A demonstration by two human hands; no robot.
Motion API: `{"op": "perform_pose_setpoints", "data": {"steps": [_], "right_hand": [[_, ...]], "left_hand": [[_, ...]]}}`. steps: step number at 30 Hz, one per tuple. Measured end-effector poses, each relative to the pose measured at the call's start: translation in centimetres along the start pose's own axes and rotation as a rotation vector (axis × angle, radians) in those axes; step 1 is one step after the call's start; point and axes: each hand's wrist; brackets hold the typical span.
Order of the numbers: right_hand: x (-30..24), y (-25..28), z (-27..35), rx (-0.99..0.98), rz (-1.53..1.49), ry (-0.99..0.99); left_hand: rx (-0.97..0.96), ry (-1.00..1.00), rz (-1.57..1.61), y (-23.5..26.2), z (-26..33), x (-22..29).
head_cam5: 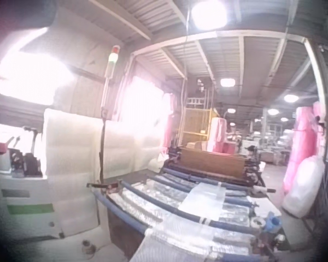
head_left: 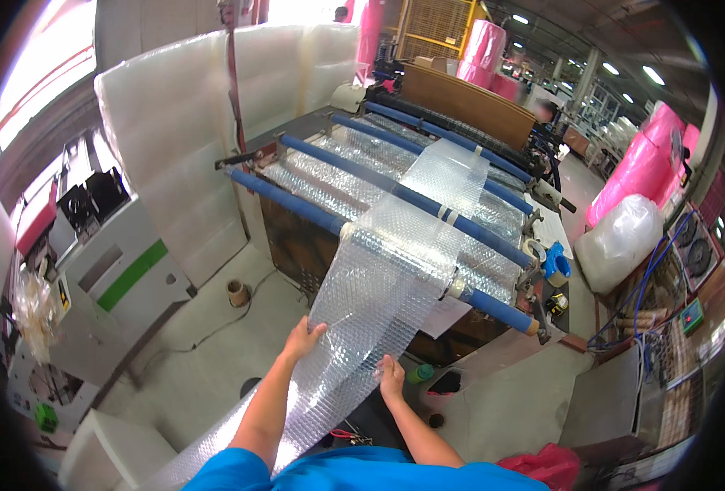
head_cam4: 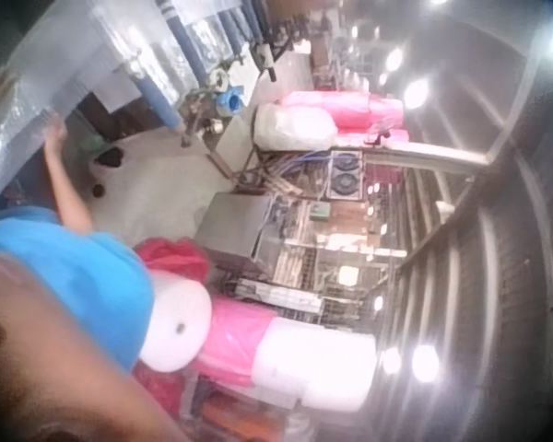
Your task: The person holds and guides a sheet of bubble wrap as it moves through a series of rollers on a machine. The hands maintain tension and alignment on the material throughout the process.
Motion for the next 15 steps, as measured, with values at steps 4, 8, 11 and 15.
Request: {"op": "perform_pose_setpoints", "data": {"steps": [4, 8, 11, 15], "right_hand": [[-0.1, 0.0, 1.1, -0.005, 0.054, -0.029], [-1.3, 0.0, 0.2, 0.018, 0.030, 0.014], [-3.3, 0.5, -2.8, 0.015, 0.003, 0.088], [-6.5, 1.0, -6.9, 0.010, 0.011, 0.164]], "left_hand": [[-0.003, -0.025, -0.019, -0.5, 0.8, -1.0], [-0.044, -0.087, 0.067, 0.1, -1.2, 0.0], [-0.038, -0.235, 0.210, -0.1, -4.4, 2.1], [0.060, -0.250, 0.133, 1.4, -6.6, 6.5]]}}
Point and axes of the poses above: each hand's wrist, its own z-axis away from the middle knuckle, its own y-axis out of the back of the hand, x = y × z, and after that the axes turned 6 degrees about -z, right-handed
